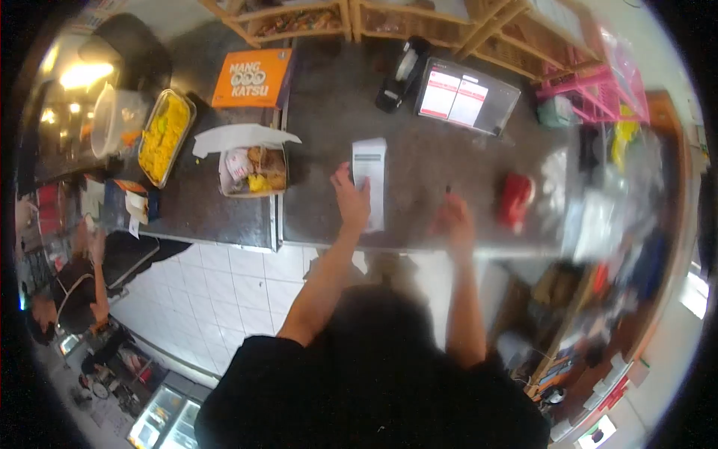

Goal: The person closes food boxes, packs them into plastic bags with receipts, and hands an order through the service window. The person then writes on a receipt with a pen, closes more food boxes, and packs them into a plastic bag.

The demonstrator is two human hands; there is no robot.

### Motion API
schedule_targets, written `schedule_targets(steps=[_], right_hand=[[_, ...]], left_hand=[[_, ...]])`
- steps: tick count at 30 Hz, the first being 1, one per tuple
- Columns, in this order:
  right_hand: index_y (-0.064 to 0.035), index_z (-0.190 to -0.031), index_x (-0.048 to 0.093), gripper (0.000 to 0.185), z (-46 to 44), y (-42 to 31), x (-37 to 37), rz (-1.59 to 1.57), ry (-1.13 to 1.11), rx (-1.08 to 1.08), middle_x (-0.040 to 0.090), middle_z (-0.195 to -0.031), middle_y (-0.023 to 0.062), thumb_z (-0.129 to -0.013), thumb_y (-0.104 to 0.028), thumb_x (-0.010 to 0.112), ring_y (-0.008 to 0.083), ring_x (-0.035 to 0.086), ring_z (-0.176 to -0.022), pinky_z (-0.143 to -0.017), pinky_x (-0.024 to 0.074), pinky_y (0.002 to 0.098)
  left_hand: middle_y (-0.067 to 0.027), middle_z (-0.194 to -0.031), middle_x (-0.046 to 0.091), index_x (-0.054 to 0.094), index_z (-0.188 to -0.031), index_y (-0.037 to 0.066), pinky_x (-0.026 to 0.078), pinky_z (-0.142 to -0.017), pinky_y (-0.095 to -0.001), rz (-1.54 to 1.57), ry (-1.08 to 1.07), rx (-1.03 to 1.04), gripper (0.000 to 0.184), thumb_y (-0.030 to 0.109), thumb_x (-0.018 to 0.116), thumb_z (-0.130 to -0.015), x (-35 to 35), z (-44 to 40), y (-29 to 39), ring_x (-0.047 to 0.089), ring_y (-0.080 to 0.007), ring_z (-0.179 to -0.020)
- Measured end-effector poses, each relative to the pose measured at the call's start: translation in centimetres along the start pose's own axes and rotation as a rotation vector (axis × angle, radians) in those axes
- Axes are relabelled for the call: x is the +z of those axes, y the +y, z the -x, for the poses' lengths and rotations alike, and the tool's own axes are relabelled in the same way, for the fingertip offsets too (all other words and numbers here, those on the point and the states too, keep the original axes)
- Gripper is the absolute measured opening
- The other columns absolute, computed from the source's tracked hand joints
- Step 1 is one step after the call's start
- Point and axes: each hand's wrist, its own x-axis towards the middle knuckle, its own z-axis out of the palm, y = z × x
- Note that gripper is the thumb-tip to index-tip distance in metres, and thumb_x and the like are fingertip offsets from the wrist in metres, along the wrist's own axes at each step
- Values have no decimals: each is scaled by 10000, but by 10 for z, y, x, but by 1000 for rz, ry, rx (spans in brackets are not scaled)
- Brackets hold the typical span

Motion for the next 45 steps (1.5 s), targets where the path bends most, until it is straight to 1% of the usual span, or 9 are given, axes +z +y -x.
schedule_targets(steps=[4,8,14,19,29,37,39,42,45], right_hand=[[2,-1315,502,460,3,-5,-1,-848,-124,-33,617,-1100,115,-871,-69,598,246,652,-892,-803,572,394],[-38,-1334,497,538,-11,4,40,-82,-234,-202,608,-1138,111,-817,47,623,243,628,-980,-898,525,388],[-65,-1315,486,517,-28,25,106,-663,-591,-144,579,-1049,51,-831,60,617,167,606,-914,-758,493,283],[-36,-1051,625,159,-34,55,116,293,-99,-293,655,-740,83,-918,-122,613,186,668,-700,-651,514,334],[-16,-997,642,139,-30,66,135,249,97,-387,657,-799,188,-901,-93,578,263,680,-679,-622,510,356],[-35,-1016,663,156,-13,61,131,364,55,-231,661,-745,181,-904,-106,582,269,674,-657,-611,509,373],[-41,-1029,671,168,-8,74,126,602,-141,-456,694,-813,171,-907,-115,582,285,693,-718,-647,524,386],[-11,-1019,692,151,-21,42,100,574,266,-587,708,-860,144,-916,-81,606,180,650,-751,-685,510,336],[-51,-1162,652,282,-48,33,67,911,256,-696,678,-1069,198,-887,-109,625,356,677,-872,-798,534,431]], left_hand=[[-107,-1206,440,547,-1247,207,484,-893,-444,-521,-169,143,524,173,749,-764,-10,3,-13,500,-337,-1095],[-77,-1188,456,507,-1368,256,438,-937,-476,-592,-455,306,767,218,811,-665,-45,-16,-12,477,-319,-1104],[-59,-1182,450,437,-1441,311,413,-910,-486,-804,-542,352,1018,309,890,-529,-59,-25,7,465,-303,-1114],[-55,-1259,432,413,-1456,325,414,-893,-472,-794,-516,443,1065,337,896,-506,-60,-25,-4,464,-309,-1102],[-49,-1293,429,415,-1454,331,412,-880,-459,-838,-524,433,1093,381,900,-476,-59,-25,-6,469,-299,-1104],[-69,-1317,425,405,-1459,318,421,-912,-473,-860,-538,428,1050,382,888,-529,-59,-25,-4,464,-309,-1142],[-80,-1334,424,396,-1464,314,425,-926,-478,-856,-546,440,1051,382,888,-537,-58,-22,-4,463,-315,-1158],[-130,-1391,419,365,-1477,238,408,-1002,-510,-807,-651,482,999,360,859,-617,-68,-25,-3,458,-369,-1203],[-192,-1389,411,342,-1475,126,368,-1039,-541,-792,-604,646,869,330,773,-748,-112,-47,13,423,-398,-1256]])
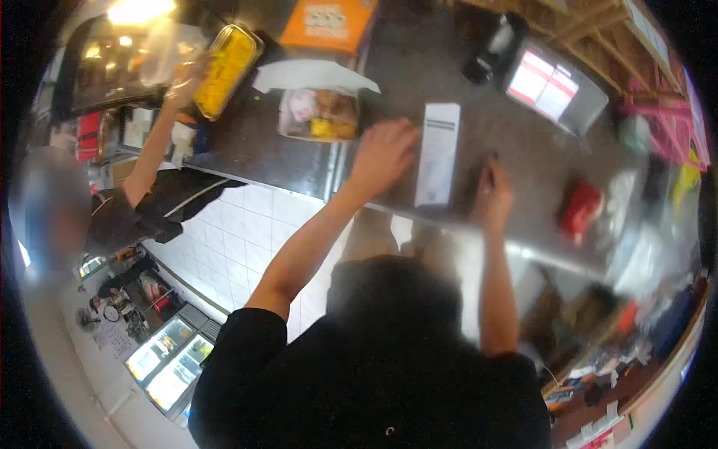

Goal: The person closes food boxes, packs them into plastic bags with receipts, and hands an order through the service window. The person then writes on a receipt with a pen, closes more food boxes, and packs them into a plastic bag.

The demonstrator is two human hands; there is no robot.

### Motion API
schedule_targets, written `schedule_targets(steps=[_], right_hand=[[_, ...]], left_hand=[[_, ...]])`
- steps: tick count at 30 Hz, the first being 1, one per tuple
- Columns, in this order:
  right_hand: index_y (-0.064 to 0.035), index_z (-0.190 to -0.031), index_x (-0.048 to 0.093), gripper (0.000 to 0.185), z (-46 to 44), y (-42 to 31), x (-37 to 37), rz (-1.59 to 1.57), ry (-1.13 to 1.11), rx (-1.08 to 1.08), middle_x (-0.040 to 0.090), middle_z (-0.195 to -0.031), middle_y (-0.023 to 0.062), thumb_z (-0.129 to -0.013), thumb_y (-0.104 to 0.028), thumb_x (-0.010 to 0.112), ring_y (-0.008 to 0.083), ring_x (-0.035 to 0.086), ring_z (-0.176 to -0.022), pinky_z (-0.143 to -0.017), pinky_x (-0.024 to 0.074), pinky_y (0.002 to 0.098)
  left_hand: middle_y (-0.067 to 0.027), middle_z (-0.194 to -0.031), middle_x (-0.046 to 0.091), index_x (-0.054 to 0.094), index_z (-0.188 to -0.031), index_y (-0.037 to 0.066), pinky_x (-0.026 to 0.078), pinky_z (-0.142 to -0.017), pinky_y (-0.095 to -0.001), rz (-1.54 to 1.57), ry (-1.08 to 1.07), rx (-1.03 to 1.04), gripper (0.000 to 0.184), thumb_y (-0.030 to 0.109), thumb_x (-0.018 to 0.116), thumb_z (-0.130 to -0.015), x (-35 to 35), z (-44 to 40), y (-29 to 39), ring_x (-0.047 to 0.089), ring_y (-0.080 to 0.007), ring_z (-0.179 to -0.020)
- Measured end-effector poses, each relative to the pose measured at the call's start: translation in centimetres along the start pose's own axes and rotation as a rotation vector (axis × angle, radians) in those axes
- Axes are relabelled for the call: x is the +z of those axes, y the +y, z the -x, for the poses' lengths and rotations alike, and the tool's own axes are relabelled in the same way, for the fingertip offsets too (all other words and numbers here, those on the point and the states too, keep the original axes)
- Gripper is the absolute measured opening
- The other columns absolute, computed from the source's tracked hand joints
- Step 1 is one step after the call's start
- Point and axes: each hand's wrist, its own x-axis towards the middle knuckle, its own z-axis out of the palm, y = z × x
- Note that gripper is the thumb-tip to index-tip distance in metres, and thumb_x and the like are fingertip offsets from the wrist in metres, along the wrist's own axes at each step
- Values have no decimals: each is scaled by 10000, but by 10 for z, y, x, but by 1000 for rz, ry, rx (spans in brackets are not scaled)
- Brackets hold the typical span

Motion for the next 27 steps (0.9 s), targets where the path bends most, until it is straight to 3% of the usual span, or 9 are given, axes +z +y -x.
schedule_targets(steps=[2,4,7,9,13,19,22,26,27], right_hand=[[-51,-1169,650,311,-14,-13,-21,0,-101,145,674,-1071,199,-862,-94,632,362,670,-870,-794,531,438],[-50,-1177,647,342,-18,-31,-28,20,-219,297,670,-1072,201,-836,-80,639,367,663,-868,-790,529,445],[-81,-1115,669,292,-14,-59,-6,63,-93,91,665,-1009,194,-827,-100,623,344,658,-888,-792,522,428],[-100,-1060,679,228,-18,-115,26,-68,-195,79,665,-1000,173,-843,-146,628,339,656,-896,-799,518,420],[-129,-1012,685,262,-47,-276,96,-29,-221,-108,653,-959,133,-885,-346,610,346,659,-869,-761,527,447],[-95,-937,651,245,-96,-291,167,119,-120,-52,618,-988,129,-876,-329,615,345,655,-850,-726,533,459],[-100,-900,658,176,-91,-293,162,117,-381,-215,610,-976,125,-861,-266,611,364,643,-818,-698,529,468],[-92,-878,653,138,-44,-330,161,92,-212,-571,602,-981,119,-837,-222,630,363,635,-802,-685,524,463],[-88,-885,653,140,-33,-316,182,134,-372,-565,603,-1010,114,-839,-220,637,362,633,-809,-694,521,459]], left_hand=[[-169,-1370,461,420,-1412,105,349,-1056,-546,-165,448,-282,705,246,726,-793,-47,-2,-61,418,-392,-1286],[-151,-1301,529,510,-1336,133,330,-1064,-552,-249,900,-240,572,223,694,-801,-129,-2,-93,445,-395,-1265],[-155,-1248,599,594,-1267,118,373,-1045,-510,-437,543,-258,464,247,671,-829,-165,7,-200,508,-387,-1222],[-154,-1192,644,628,-1246,150,447,-960,-500,-48,99,-433,403,272,638,-862,-178,3,-246,580,-379,-1135],[-178,-1182,654,640,-1217,79,482,-933,-436,-15,-50,-285,396,311,624,-896,-195,10,-254,618,-364,-1090],[-218,-1121,660,614,-1213,20,503,-880,-426,206,82,-152,366,232,602,-915,-179,34,-286,639,-395,-1018],[-230,-1051,672,604,-1208,12,516,-816,-425,302,134,-40,343,201,589,-922,-173,41,-290,652,-404,-957],[-234,-1016,670,603,-1195,29,514,-793,-439,355,98,-77,315,190,576,-926,-176,49,-281,650,-412,-937],[-236,-1003,668,599,-1192,33,511,-785,-450,317,117,-68,308,186,571,-926,-171,49,-283,647,-417,-927]])
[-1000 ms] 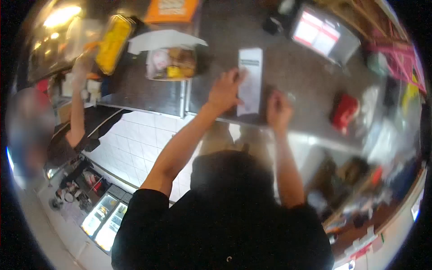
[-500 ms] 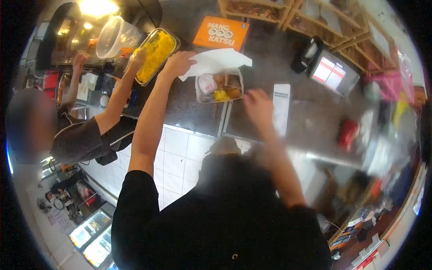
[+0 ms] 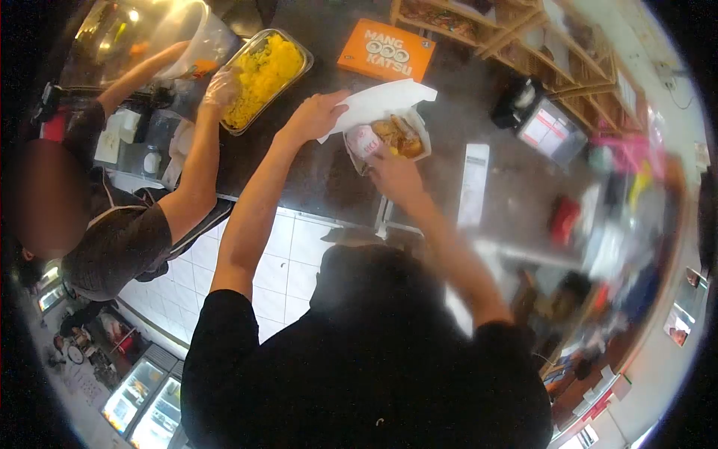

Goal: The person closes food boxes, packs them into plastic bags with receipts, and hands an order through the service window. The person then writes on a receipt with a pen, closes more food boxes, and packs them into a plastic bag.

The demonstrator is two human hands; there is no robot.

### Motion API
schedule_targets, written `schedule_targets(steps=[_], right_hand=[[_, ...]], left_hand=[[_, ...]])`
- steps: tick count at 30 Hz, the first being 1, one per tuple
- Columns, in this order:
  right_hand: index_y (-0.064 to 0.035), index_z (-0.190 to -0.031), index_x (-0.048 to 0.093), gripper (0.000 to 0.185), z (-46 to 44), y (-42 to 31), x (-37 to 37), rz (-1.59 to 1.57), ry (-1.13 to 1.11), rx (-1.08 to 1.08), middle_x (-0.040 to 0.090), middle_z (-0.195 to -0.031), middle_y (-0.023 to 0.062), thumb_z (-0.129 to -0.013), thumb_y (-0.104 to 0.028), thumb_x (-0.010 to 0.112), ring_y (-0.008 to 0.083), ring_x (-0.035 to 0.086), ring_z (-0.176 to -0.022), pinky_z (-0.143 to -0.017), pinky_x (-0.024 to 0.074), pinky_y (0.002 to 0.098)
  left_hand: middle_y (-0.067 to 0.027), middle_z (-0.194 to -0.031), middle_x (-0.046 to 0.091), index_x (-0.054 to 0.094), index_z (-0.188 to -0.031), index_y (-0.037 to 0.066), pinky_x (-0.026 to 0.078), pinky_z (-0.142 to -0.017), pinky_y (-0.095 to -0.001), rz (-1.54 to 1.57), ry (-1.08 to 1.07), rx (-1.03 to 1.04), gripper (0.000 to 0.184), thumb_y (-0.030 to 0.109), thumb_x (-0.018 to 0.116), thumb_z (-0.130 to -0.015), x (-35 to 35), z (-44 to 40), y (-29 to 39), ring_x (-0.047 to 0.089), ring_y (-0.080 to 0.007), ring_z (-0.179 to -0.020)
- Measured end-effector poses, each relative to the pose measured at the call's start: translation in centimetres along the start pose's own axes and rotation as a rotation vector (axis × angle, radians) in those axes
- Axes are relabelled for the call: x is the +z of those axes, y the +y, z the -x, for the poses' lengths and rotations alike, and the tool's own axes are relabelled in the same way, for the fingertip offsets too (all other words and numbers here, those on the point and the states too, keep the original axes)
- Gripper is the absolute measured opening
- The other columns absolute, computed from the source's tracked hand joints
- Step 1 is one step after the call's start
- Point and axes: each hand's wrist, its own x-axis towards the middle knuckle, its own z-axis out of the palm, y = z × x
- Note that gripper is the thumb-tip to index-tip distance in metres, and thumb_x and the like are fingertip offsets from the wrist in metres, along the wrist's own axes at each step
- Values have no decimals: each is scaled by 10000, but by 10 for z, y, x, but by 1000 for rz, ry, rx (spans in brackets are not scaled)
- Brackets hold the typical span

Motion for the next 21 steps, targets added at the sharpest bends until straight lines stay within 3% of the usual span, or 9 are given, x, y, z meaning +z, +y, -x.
schedule_targets(steps=[1,5,8,9,11,13,17,19,21], right_hand=[[-85,-891,653,141,3,3,13,-4,-159,0,604,-1039,110,-842,-217,643,361,630,-815,-702,518,454],[-77,-898,658,151,5,-4,4,-146,-73,161,632,-1003,117,-867,-223,638,364,630,-816,-706,510,462],[-70,-913,667,157,36,-13,-30,-300,-174,315,653,-871,127,-881,-219,631,343,640,-819,-717,510,439],[-71,-919,671,153,51,-13,-42,-328,-182,409,656,-837,129,-879,-213,634,337,644,-824,-725,513,428],[-50,-924,657,182,98,-8,-42,-360,-64,522,651,-888,176,-854,-215,627,393,642,-837,-758,511,474],[-47,-923,657,179,137,-9,-49,-433,-83,605,648,-870,177,-853,-209,629,387,643,-824,-762,509,470],[-48,-909,657,163,170,-17,-79,-483,-198,686,654,-858,178,-860,-199,622,375,647,-833,-771,508,466],[-33,-922,648,179,161,-26,-104,-478,-246,646,649,-880,182,-871,-204,632,369,639,-852,-764,510,440],[-18,-935,639,198,159,-36,-109,-464,-287,619,644,-902,186,-883,-208,642,362,631,-872,-756,512,414]], left_hand=[[-238,-990,666,595,-1189,38,508,-776,-461,-39,19,18,301,182,566,-926,1,-2,-2,645,-421,-916],[-239,-1004,663,583,-1213,48,511,-787,-465,4,-8,-39,319,168,563,-918,-1,13,7,638,-425,-925],[-239,-1223,599,524,-1284,6,495,-897,-489,-76,-170,-191,415,192,543,-913,-5,50,38,614,-419,-1049],[-301,-967,639,468,-1224,-21,506,-776,-545,30,-18,-86,412,140,565,-857,10,76,42,620,-486,-888],[-316,-994,642,376,-1329,-23,502,-843,-540,112,-40,-225,573,148,593,-827,70,123,28,622,-498,-938],[-278,-1167,610,302,-1385,-34,502,-928,-436,459,-164,-562,655,82,632,-832,70,147,94,607,-385,-1128],[-232,-1373,495,226,-1456,-5,489,-973,-397,877,-158,-566,801,15,683,-799,82,166,139,548,-338,-1232],[-216,-1527,300,118,-1519,23,417,-1063,-403,838,-28,-521,993,-31,735,-743,83,159,144,442,-333,-1332],[-232,-1574,186,161,-1540,68,304,-1131,-462,316,112,-156,1046,87,809,-721,102,138,109,272,-389,-1427]])
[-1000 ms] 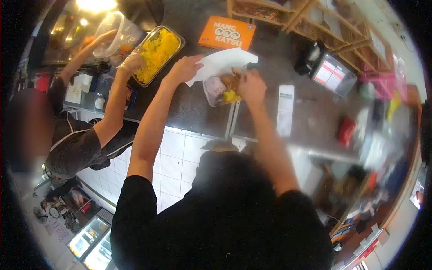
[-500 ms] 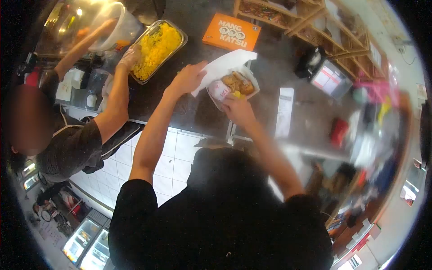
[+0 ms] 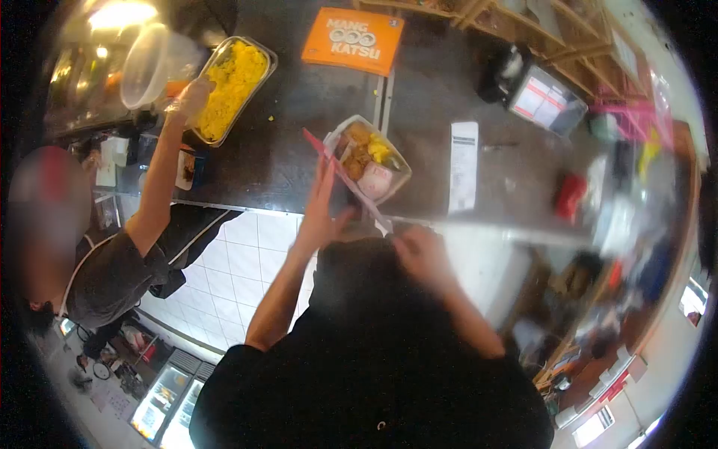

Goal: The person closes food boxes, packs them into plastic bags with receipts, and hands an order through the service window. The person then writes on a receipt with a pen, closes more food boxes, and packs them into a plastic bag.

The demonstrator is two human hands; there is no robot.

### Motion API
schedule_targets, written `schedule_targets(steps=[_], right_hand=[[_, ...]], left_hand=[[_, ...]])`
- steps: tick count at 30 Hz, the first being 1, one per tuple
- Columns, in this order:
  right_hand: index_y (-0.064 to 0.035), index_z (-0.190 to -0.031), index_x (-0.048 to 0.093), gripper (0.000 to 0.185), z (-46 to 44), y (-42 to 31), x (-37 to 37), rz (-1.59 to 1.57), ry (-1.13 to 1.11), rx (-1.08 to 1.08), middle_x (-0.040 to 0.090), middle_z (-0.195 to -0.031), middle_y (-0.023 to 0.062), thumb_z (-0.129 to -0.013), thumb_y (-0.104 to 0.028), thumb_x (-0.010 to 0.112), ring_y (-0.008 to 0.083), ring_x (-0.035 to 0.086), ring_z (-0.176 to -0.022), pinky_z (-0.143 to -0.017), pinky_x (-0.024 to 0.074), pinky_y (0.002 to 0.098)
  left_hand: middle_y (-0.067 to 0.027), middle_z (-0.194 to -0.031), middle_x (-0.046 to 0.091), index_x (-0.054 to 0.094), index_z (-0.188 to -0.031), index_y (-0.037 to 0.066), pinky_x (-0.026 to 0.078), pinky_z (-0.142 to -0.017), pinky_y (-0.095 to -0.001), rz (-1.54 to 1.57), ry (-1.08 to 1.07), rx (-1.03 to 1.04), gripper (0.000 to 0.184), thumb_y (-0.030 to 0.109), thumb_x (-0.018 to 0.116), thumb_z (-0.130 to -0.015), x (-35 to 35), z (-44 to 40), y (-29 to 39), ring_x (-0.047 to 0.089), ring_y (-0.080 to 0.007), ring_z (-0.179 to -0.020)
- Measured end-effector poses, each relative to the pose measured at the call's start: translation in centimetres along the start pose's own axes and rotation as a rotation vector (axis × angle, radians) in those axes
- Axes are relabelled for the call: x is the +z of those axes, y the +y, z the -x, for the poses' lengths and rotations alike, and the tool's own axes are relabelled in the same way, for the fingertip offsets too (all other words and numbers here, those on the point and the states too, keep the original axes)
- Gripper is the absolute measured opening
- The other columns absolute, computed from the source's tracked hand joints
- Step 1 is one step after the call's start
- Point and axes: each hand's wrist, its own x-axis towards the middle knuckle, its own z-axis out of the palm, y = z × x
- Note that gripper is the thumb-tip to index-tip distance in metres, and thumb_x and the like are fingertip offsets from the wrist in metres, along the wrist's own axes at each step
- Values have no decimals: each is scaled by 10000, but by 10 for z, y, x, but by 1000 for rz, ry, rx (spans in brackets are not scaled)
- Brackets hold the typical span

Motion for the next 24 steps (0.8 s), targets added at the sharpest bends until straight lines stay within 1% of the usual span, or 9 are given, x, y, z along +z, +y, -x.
schedule_targets(steps=[2,5,9,11,12,17,19,22,24], right_hand=[[-3,-908,617,263,-13,-9,7,141,-51,-193,641,-936,201,-895,-265,636,375,640,-865,-748,518,441],[3,-1004,569,346,-48,-7,33,172,146,-31,632,-981,235,-934,-336,563,412,650,-857,-737,525,489],[25,-1093,520,400,-94,21,52,181,191,201,644,-962,248,-951,-349,517,459,647,-833,-747,525,526],[32,-1023,552,376,-101,32,48,184,271,210,661,-887,242,-948,-335,525,460,650,-828,-757,517,541],[44,-1044,586,437,-97,47,40,189,323,130,679,-849,230,-918,-374,575,430,659,-825,-757,513,524],[-12,-1227,578,621,-116,110,19,-26,154,357,687,-999,226,-837,-488,662,380,668,-885,-774,505,471],[-1,-1237,558,639,-117,99,12,-162,374,207,678,-1012,240,-840,-491,660,374,659,-962,-821,504,448],[4,-1290,478,548,-109,112,22,-390,365,70,675,-1032,208,-861,-250,707,293,671,-981,-829,518,385],[-23,-1315,439,524,-95,119,30,-489,363,-72,659,-1031,146,-861,-45,700,219,666,-892,-786,532,330]], left_hand=[[-224,-1586,156,236,-1530,84,252,-1149,-500,-357,24,137,971,251,797,-755,11,-47,-16,200,-429,-1444],[-182,-1607,120,269,-1528,122,222,-1147,-540,-776,7,66,878,442,697,-832,35,-92,-25,159,-455,-1446],[-218,-1503,367,361,-1493,143,355,-1080,-506,-627,260,117,759,404,679,-855,40,-103,-44,359,-425,-1377],[-251,-1222,613,460,-1420,94,484,-940,-465,-172,-104,-302,635,322,675,-868,29,-89,-39,590,-393,-1165],[-254,-1016,678,523,-1342,35,531,-825,-444,-122,-124,-186,527,270,649,-888,31,-75,-38,675,-390,-965],[-265,-1118,651,491,-1368,67,510,-851,-457,-223,26,-188,520,155,650,-881,71,-52,-64,650,-408,-1019],[-235,-1186,631,423,-1362,42,509,-865,-461,-125,-14,-378,557,98,670,-865,64,-60,-32,638,-387,-1064],[-180,-1228,564,378,-1306,37,523,-880,-421,341,6,-225,528,70,675,-870,69,-52,-67,597,-311,-1109],[-157,-1232,531,382,-1273,40,525,-886,-395,331,56,-164,502,59,679,-869,54,-39,-32,566,-271,-1125]])
